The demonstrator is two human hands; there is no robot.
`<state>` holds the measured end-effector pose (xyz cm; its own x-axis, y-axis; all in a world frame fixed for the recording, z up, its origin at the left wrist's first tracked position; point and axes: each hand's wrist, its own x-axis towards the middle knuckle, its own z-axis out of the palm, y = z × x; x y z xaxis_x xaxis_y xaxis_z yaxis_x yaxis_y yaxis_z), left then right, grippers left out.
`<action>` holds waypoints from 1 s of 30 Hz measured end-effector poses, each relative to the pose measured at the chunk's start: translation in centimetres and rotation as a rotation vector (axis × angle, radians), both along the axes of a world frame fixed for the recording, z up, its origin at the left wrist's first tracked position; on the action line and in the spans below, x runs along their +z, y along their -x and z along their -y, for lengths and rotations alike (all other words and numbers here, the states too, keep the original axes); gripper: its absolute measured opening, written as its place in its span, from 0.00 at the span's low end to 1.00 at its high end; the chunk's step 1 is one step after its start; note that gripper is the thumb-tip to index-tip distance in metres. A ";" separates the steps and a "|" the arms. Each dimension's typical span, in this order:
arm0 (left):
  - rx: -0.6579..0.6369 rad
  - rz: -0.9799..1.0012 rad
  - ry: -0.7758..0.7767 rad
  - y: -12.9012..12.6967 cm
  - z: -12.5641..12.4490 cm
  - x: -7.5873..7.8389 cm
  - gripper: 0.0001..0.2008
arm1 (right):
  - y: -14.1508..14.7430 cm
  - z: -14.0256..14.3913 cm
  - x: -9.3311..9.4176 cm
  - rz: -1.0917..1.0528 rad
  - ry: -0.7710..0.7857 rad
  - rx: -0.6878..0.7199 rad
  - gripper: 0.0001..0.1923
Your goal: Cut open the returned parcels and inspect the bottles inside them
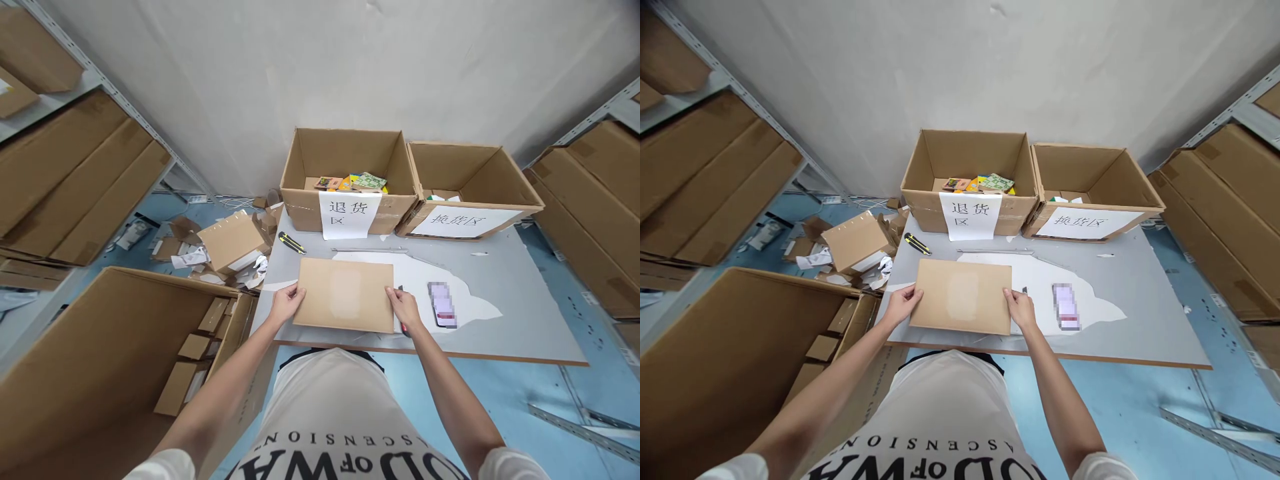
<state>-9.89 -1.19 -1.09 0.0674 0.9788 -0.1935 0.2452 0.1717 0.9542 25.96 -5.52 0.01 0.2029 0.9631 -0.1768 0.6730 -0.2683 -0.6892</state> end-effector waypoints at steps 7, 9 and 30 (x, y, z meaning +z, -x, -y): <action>0.005 0.087 0.089 -0.4 -1.3 -1.6 0.30 | -0.3 -2.1 -0.7 0.045 0.128 -0.034 0.30; 0.011 0.120 0.101 -0.5 -1.4 -1.7 0.32 | -0.5 -2.2 -0.9 0.018 0.142 -0.047 0.30; 0.067 0.191 0.121 0.6 -0.3 -2.9 0.33 | -1.5 1.1 -5.9 -0.451 -0.047 -0.279 0.31</action>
